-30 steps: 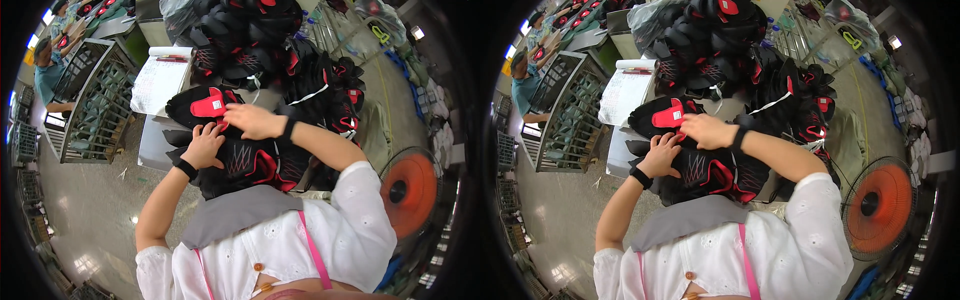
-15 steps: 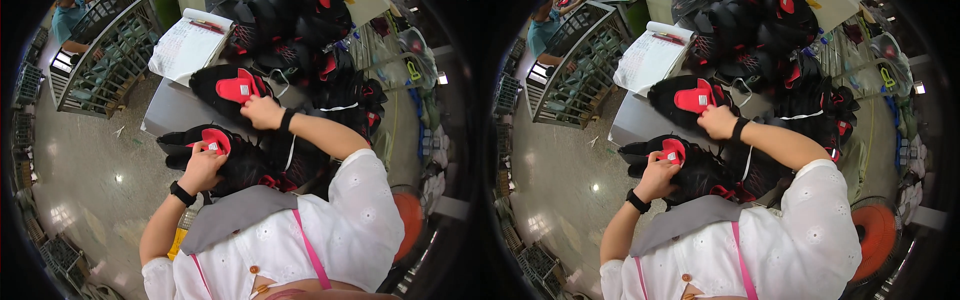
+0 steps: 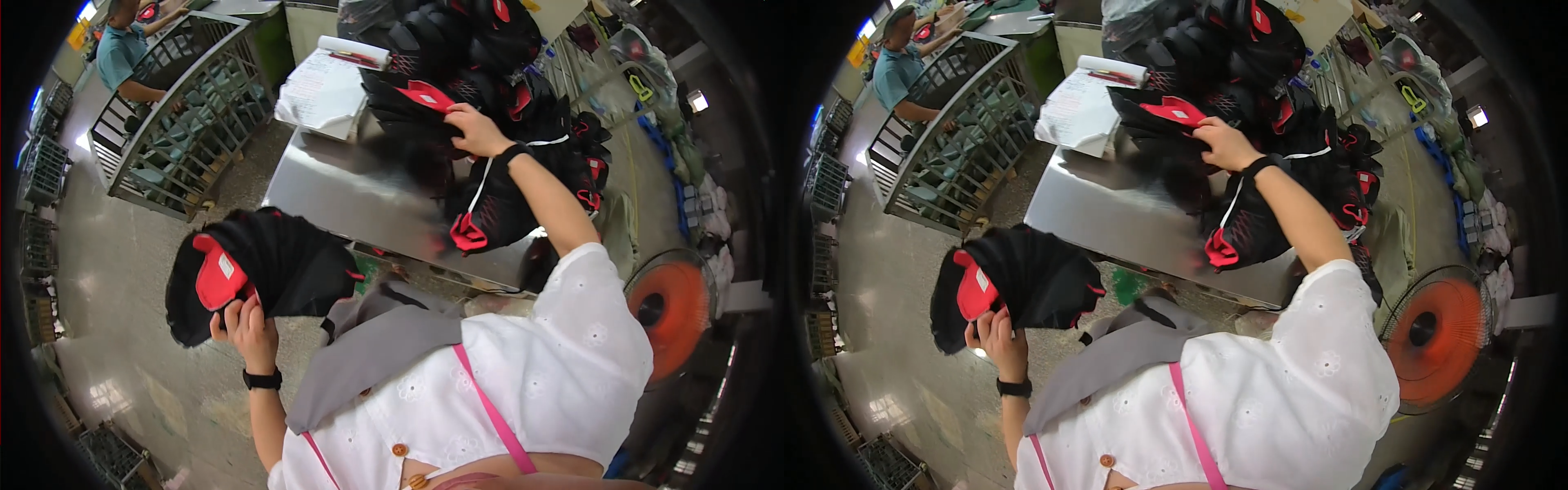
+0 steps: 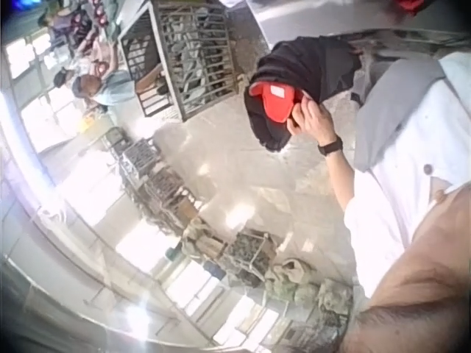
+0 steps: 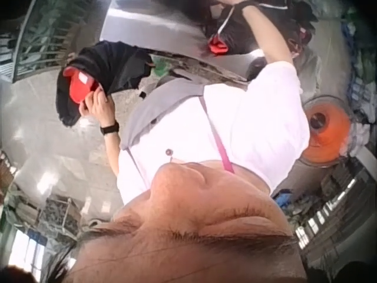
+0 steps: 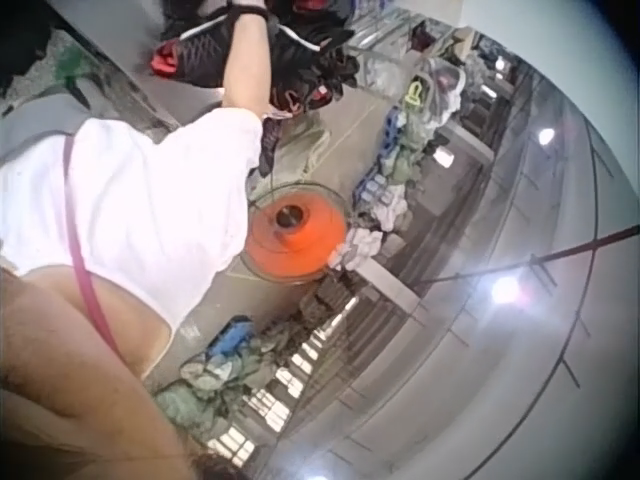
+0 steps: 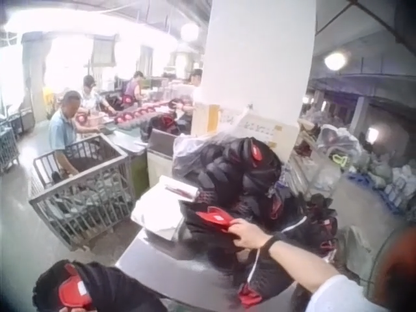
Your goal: Inspecting and handling shoe uppers on a work table in a factory setting.
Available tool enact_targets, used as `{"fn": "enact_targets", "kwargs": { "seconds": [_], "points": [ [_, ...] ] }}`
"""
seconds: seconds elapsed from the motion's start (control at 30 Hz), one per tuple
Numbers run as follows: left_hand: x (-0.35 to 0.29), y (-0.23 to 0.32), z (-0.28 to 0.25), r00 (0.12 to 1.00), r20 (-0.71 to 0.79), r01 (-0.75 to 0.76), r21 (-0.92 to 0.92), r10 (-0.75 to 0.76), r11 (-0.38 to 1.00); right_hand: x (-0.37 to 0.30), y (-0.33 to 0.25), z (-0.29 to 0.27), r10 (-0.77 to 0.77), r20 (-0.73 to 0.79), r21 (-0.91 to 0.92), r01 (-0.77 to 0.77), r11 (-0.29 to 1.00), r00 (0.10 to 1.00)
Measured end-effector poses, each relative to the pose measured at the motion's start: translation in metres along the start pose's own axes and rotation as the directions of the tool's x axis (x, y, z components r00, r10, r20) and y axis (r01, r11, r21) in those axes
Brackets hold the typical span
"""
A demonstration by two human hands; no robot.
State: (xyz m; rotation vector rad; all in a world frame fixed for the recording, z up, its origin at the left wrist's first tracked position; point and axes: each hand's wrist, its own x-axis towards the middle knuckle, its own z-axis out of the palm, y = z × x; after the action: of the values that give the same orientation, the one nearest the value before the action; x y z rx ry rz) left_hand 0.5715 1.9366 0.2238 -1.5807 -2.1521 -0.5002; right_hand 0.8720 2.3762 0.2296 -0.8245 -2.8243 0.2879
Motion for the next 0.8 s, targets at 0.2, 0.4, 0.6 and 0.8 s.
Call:
{"fn": "enact_targets", "kwargs": {
  "seconds": [0.2, 0.4, 0.6, 0.8],
  "points": [
    [-0.060, -0.063, -0.024, 0.987, 0.014, 0.160, -0.059, -0.160, 0.985, -0.002, 0.007, -0.073, 0.024, -0.060, 0.030, -0.023, 0.999, 0.998],
    [-0.051, -0.126, -0.006, 0.979, -0.010, 0.203, -0.066, -0.204, 0.977, 0.033, -0.022, -0.110, 0.156, -0.541, -0.010, -0.192, 0.981, 0.826],
    [0.065, -0.195, -0.008, 0.971, 0.194, -0.099, -0.199, 0.139, 0.975, 0.176, -0.176, -0.126, 0.114, -0.587, 0.312, 0.094, 0.946, 0.802],
    [0.199, -0.236, 0.008, 0.823, 0.287, -0.431, -0.248, 0.491, 0.868, 0.341, -0.328, -0.043, -0.358, -0.424, 0.073, 0.425, 0.902, 0.832]
  ]
}}
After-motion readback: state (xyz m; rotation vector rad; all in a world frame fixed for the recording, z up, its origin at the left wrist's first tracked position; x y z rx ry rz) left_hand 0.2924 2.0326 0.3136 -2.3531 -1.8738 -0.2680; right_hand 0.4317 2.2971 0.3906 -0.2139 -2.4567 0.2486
